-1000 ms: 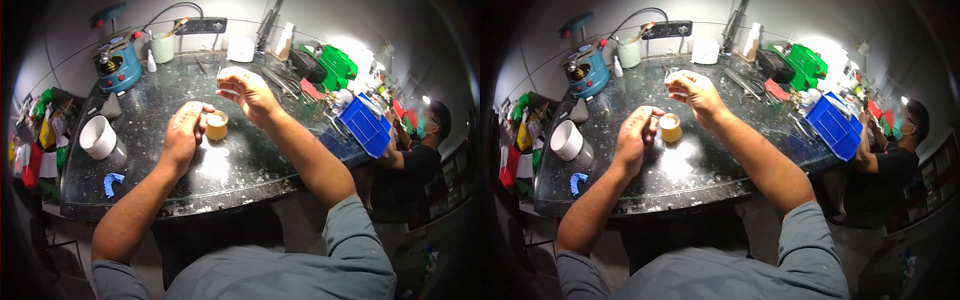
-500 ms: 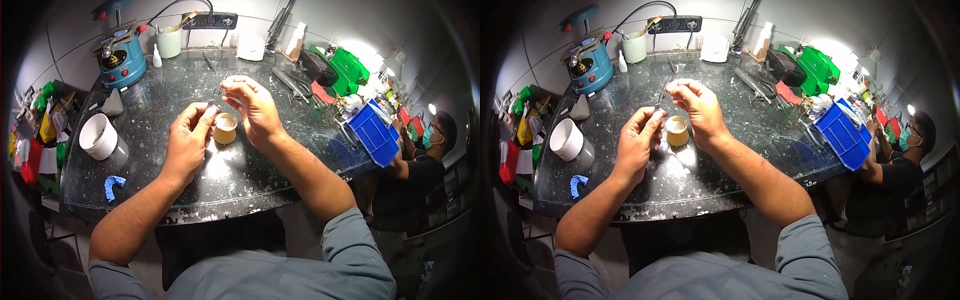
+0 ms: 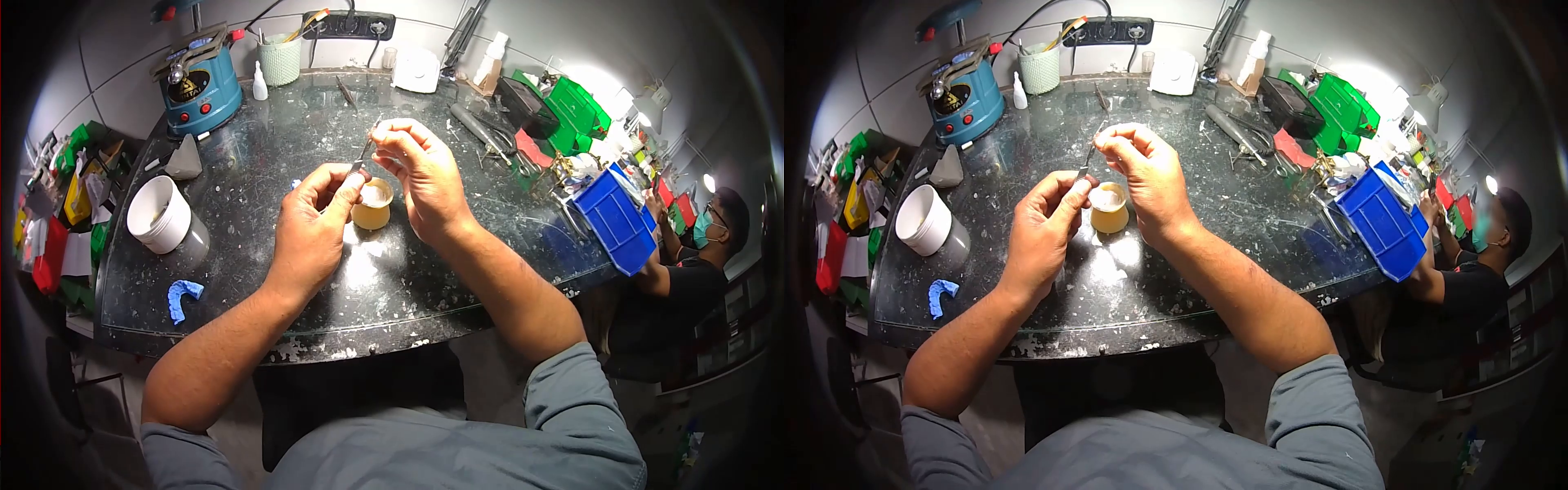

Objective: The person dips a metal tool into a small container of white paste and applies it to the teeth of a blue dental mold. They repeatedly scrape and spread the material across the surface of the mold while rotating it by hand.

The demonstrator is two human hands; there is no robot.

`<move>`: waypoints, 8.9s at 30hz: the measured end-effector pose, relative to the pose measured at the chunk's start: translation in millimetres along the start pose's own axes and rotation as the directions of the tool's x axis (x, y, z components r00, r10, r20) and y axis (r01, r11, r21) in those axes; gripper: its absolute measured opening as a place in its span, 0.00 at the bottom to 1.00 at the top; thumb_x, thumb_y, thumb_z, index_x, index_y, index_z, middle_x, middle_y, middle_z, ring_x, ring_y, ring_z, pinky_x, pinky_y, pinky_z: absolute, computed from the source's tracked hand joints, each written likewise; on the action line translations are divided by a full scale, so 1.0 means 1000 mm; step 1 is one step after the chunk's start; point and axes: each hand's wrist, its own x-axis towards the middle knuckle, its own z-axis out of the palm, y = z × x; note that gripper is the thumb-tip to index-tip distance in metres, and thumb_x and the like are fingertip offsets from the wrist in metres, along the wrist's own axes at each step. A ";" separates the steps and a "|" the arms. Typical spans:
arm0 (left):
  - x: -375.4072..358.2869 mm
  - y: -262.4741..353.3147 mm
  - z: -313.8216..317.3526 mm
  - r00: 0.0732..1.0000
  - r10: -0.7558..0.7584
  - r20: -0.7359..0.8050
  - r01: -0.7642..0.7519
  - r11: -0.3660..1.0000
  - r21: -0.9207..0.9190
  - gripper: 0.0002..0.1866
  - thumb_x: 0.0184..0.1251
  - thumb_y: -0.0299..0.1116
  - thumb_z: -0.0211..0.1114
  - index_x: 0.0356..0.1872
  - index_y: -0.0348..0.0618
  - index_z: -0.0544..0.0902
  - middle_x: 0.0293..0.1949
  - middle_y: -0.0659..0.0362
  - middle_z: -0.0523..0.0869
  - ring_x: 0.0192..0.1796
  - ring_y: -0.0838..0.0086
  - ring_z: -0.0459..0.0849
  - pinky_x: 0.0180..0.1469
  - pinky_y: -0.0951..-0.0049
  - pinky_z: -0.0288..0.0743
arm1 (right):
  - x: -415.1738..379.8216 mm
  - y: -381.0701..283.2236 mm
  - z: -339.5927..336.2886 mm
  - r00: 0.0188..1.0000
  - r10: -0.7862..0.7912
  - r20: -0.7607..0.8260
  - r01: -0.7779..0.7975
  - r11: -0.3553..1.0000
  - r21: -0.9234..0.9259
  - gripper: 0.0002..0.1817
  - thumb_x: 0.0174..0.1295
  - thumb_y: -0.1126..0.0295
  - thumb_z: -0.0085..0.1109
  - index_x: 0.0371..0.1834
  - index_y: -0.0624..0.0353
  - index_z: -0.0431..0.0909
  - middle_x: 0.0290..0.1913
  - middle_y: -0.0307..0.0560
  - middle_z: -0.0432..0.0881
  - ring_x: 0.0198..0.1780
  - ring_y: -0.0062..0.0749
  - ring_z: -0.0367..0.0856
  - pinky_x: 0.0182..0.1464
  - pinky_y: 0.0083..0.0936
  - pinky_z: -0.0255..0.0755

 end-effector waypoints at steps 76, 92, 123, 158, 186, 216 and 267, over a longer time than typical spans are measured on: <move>0.003 0.032 -0.017 0.961 0.136 0.240 -0.190 0.957 0.218 0.21 0.64 0.30 0.66 0.56 0.33 0.78 0.50 0.55 0.83 0.49 0.77 0.81 0.54 0.76 0.73 | -0.029 -0.046 -0.034 0.851 -0.345 0.395 0.439 0.881 -0.175 0.15 0.64 0.82 0.59 0.54 0.71 0.78 0.46 0.56 0.85 0.50 0.36 0.85 0.55 0.29 0.80; 0.002 0.033 -0.021 0.940 0.227 0.254 -0.320 0.842 0.434 0.20 0.56 0.28 0.66 0.52 0.36 0.82 0.52 0.54 0.85 0.55 0.74 0.74 0.59 0.74 0.62 | -0.019 -0.032 -0.041 0.573 -0.535 0.620 0.816 0.443 -0.371 0.14 0.53 0.87 0.67 0.42 0.63 0.78 0.45 0.56 0.81 0.50 0.45 0.86 0.59 0.44 0.79; -0.005 0.029 -0.009 0.961 0.176 0.215 -0.249 0.889 0.384 0.27 0.54 0.29 0.76 0.56 0.38 0.77 0.50 0.61 0.83 0.48 0.81 0.78 0.49 0.80 0.63 | -0.025 -0.027 -0.039 0.674 -0.564 0.478 0.732 0.595 -0.331 0.17 0.43 0.88 0.64 0.38 0.62 0.80 0.40 0.50 0.83 0.47 0.41 0.87 0.55 0.40 0.79; -0.002 0.027 -0.009 0.947 0.268 0.177 -0.321 0.831 0.455 0.20 0.52 0.33 0.75 0.49 0.51 0.86 0.35 0.67 0.86 0.42 0.81 0.76 0.44 0.75 0.63 | -0.023 -0.031 -0.041 0.716 -0.490 0.497 0.666 0.693 -0.278 0.14 0.45 0.89 0.63 0.35 0.61 0.80 0.40 0.50 0.83 0.46 0.40 0.87 0.53 0.36 0.79; -0.002 0.033 -0.013 0.930 0.259 0.262 -0.362 0.777 0.515 0.23 0.51 0.30 0.75 0.52 0.39 0.83 0.46 0.61 0.84 0.44 0.79 0.75 0.50 0.77 0.61 | -0.022 -0.033 -0.043 0.726 -0.453 0.518 0.637 0.728 -0.255 0.16 0.43 0.88 0.61 0.37 0.61 0.79 0.39 0.49 0.81 0.49 0.41 0.86 0.56 0.39 0.77; -0.005 0.033 -0.013 0.962 0.171 0.215 -0.252 0.862 0.439 0.23 0.56 0.29 0.73 0.54 0.36 0.82 0.48 0.58 0.83 0.48 0.79 0.78 0.50 0.80 0.63 | -0.017 -0.045 -0.049 0.547 -0.561 0.621 0.837 0.361 -0.411 0.10 0.71 0.68 0.55 0.47 0.64 0.75 0.40 0.55 0.84 0.45 0.39 0.85 0.60 0.50 0.75; -0.006 0.029 -0.008 0.935 0.297 0.192 -0.351 0.851 0.391 0.36 0.59 0.26 0.73 0.67 0.32 0.66 0.61 0.52 0.78 0.54 0.76 0.81 0.61 0.73 0.71 | -0.030 -0.032 -0.039 0.873 -0.337 0.352 0.437 0.861 -0.261 0.09 0.57 0.82 0.68 0.41 0.66 0.82 0.42 0.49 0.85 0.45 0.29 0.83 0.50 0.26 0.77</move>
